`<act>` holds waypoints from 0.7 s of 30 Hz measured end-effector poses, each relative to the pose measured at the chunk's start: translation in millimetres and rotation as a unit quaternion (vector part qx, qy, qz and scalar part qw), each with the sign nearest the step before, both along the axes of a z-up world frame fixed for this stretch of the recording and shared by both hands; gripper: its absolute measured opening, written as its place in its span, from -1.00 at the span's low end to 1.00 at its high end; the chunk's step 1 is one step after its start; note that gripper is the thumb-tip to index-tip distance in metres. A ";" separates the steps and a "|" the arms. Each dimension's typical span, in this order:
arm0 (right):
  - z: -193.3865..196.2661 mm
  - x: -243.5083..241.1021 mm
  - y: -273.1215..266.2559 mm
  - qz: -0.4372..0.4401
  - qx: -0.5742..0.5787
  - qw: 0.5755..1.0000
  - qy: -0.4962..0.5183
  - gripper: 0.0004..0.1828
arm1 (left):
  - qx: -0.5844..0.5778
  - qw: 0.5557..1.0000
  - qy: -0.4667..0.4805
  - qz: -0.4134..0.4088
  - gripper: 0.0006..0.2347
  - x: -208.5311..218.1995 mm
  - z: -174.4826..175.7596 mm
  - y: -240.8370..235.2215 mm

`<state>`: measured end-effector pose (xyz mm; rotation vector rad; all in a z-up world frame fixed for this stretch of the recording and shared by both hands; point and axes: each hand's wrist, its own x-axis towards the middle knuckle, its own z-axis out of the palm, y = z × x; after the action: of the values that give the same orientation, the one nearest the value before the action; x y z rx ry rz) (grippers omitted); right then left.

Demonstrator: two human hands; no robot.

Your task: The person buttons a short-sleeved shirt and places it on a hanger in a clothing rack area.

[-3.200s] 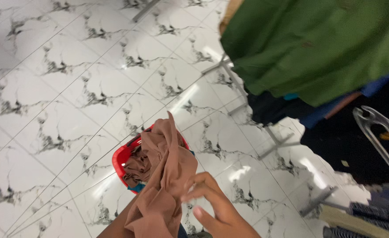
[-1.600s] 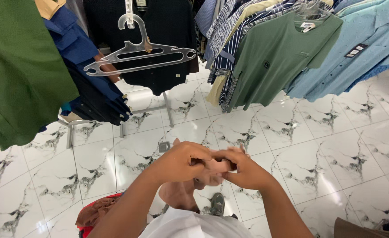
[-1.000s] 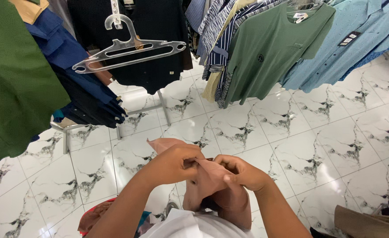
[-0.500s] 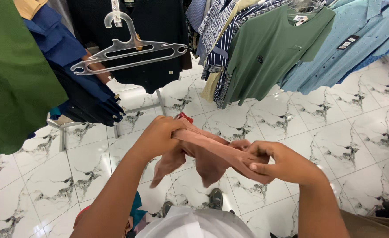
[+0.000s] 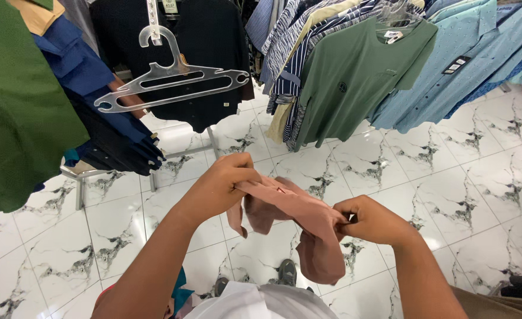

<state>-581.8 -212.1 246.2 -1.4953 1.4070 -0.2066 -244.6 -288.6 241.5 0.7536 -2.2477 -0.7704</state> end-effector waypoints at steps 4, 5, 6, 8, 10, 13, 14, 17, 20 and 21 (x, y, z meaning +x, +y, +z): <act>-27.5 -9.9 -6.8 -0.072 -0.209 0.970 -0.101 -0.76 | 0.095 0.995 0.006 0.002 -0.83 4.5 -13.5 5.4; -33.6 -10.6 -7.3 -0.061 -0.274 0.951 -0.129 -0.71 | 0.128 0.992 0.008 0.006 -0.85 5.3 -18.1 8.3; -29.0 -3.9 -4.0 -0.062 -0.273 0.951 -0.129 -0.71 | 0.129 0.992 0.008 0.006 -0.85 5.4 -19.6 9.2; -19.6 9.3 2.5 -0.051 -0.236 0.931 -0.275 -0.72 | 0.133 0.988 0.080 0.002 -0.93 5.3 -22.5 10.6; -47.1 -10.0 4.1 -0.035 -0.162 0.921 -0.353 -0.74 | 0.128 0.987 0.095 0.008 -0.95 8.0 -29.3 9.7; -52.9 -17.5 12.2 -0.016 -0.032 0.881 -0.472 -0.77 | 0.106 0.987 0.120 0.014 -0.98 18.3 -29.9 6.2; -48.5 -16.9 14.9 -0.011 0.022 0.857 -0.515 -0.67 | 0.088 0.987 0.130 0.017 -0.99 22.4 -28.4 3.8; -25.8 -16.5 10.2 0.006 0.014 0.916 -0.400 -0.76 | 0.101 0.983 0.154 0.001 -0.97 31.0 -10.2 9.1; 15.1 5.3 13.6 0.076 0.040 0.988 -0.125 -0.53 | 0.090 0.990 0.102 -0.019 -0.89 29.7 15.8 22.9; -5.8 0.0 11.0 0.079 0.038 0.988 -0.124 -0.53 | 0.087 0.991 0.103 -0.017 -0.89 29.7 11.7 24.7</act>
<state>-581.7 -201.1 240.4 -1.4553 1.0827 -0.2298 -215.0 -263.8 253.2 0.6836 -2.0308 -1.0237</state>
